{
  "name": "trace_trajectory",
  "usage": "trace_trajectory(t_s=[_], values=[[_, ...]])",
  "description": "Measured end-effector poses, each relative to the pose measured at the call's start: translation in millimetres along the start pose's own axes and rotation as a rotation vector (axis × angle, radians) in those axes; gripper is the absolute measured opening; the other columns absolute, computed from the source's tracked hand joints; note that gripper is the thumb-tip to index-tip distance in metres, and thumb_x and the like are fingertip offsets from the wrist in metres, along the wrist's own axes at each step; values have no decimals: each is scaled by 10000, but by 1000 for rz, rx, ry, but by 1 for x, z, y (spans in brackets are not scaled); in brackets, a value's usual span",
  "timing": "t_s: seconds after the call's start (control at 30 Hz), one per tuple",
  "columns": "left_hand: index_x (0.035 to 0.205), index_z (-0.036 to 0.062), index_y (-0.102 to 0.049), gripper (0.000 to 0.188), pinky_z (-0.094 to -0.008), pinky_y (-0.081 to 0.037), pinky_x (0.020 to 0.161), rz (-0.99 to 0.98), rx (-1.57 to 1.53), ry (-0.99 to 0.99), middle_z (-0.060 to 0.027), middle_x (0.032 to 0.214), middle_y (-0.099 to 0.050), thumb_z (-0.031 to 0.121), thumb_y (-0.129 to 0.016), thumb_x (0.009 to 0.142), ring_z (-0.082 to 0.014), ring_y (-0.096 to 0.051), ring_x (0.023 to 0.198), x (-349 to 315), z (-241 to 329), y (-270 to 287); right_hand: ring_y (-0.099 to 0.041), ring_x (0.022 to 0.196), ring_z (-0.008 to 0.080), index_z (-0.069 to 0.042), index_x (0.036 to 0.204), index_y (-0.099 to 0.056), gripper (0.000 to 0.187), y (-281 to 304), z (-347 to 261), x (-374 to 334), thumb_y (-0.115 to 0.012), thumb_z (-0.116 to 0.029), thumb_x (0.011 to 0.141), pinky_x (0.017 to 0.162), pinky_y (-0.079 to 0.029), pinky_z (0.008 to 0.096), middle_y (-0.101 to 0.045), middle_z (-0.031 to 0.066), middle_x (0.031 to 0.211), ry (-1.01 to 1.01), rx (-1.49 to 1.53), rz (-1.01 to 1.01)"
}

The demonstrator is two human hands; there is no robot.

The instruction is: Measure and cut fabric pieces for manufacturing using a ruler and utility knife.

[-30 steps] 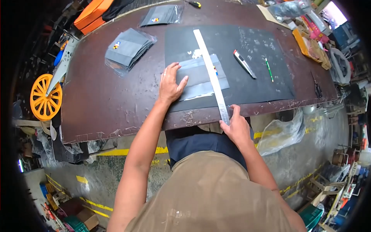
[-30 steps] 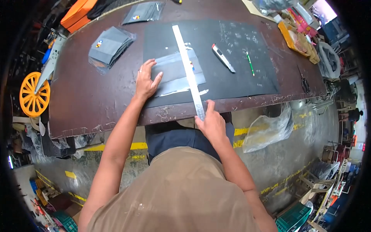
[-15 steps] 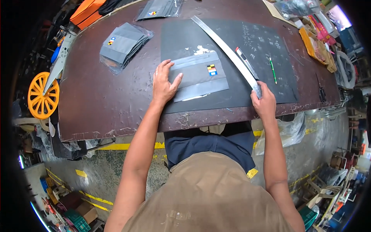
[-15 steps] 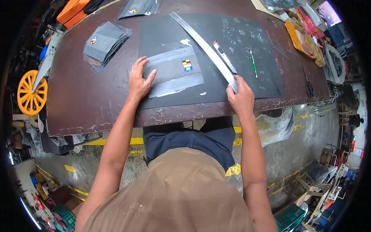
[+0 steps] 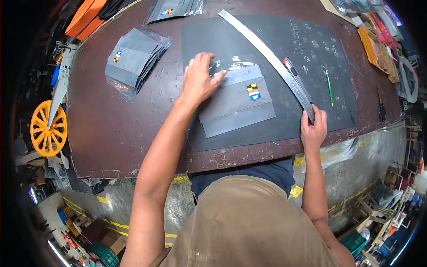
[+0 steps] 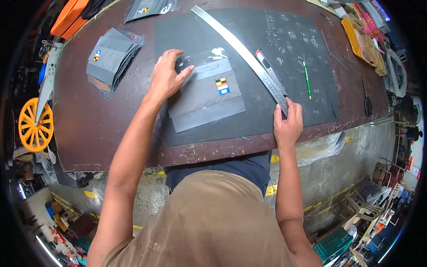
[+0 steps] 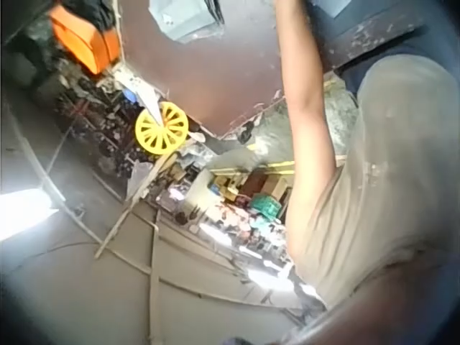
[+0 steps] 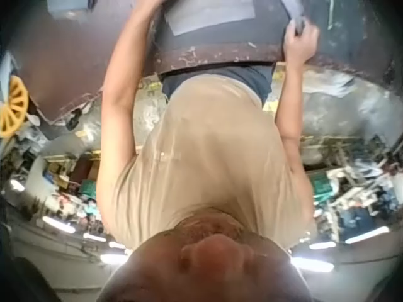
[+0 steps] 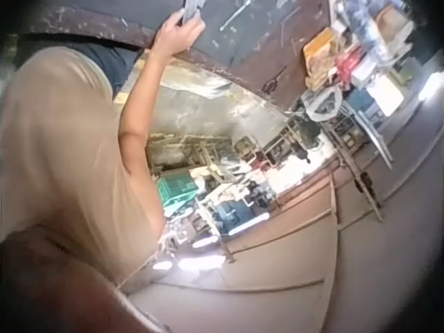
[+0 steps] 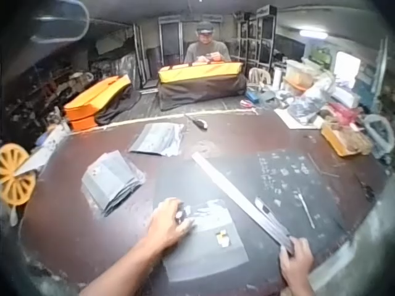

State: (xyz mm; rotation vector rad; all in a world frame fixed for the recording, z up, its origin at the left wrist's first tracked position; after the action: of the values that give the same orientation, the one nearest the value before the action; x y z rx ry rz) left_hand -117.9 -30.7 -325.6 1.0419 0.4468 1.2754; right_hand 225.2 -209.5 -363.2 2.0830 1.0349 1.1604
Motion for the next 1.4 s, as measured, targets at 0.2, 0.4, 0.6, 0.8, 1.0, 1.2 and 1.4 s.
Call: trace_trajectory(t_s=[0.2,0.4,0.6,0.8,1.0,1.2,1.4], values=[[1333,27,-646,778,-475,-490,1046,-199,175,55,-183,1322,-632,504,-901,773,-370,-604,1219,19,13,-18,-619,1033,361,-10,1217,-701,357,-5,11,-9,-776,-149,896,888,-517,460,-614,160,1120,45,-33,5],[1309,38,-671,872,-460,-498,1042,-279,247,77,-168,1241,-662,523,-968,649,-368,-608,1213,8,27,-24,-612,1057,364,-11,1203,-702,361,7,18,-23,-784,-144,878,916,-503,467,-612,160,1140,34,18,7],[1062,50,-707,629,-443,-523,962,-387,196,145,-163,1184,-686,461,-975,669,-341,-639,1149,-1,46,-31,-612,1075,367,-19,1188,-702,354,19,38,-34,-790,-144,868,932,-497,470,-617,160,1161,36,65,-14],[797,45,-624,441,-416,-531,684,-467,-25,198,-106,791,-697,345,-943,745,-274,-655,741,-5,48,-25,-615,1088,359,-46,1195,-705,368,23,44,-35,-797,-151,854,938,-492,475,-624,146,1181,67,87,0],[1132,8,-768,274,-279,-498,703,-691,-411,248,-20,847,-728,133,-804,892,-97,-609,749,-19,42,-17,-622,1104,333,-57,1187,-704,365,30,32,-43,-800,-136,844,944,-484,464,-638,122,1229,136,27,-4],[1126,30,-774,229,-267,-493,720,-799,-463,254,5,875,-731,139,-731,929,-85,-609,779,-28,29,-21,-650,1080,329,-5,1163,-693,351,29,-11,-35,-801,-35,831,925,-512,417,-671,151,1176,234,384,-4],[1067,46,-772,171,-253,-474,711,-827,-516,271,35,863,-710,113,-710,922,-66,-606,794,-33,31,-19,-656,1243,310,37,1486,-469,692,-55,-52,-6,-783,-151,899,1032,-540,403,-664,225,1361,-116,861,-482]])
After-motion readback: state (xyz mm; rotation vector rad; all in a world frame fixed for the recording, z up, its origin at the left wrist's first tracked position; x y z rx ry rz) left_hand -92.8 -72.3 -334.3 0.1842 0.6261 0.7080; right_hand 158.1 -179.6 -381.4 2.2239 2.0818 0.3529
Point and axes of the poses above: each hand's wrist, its own x-axis towards the middle knuckle, its own y-axis out of the back of the hand, z = x × y, the point moved 1 cm from there along x, towards the middle knuckle
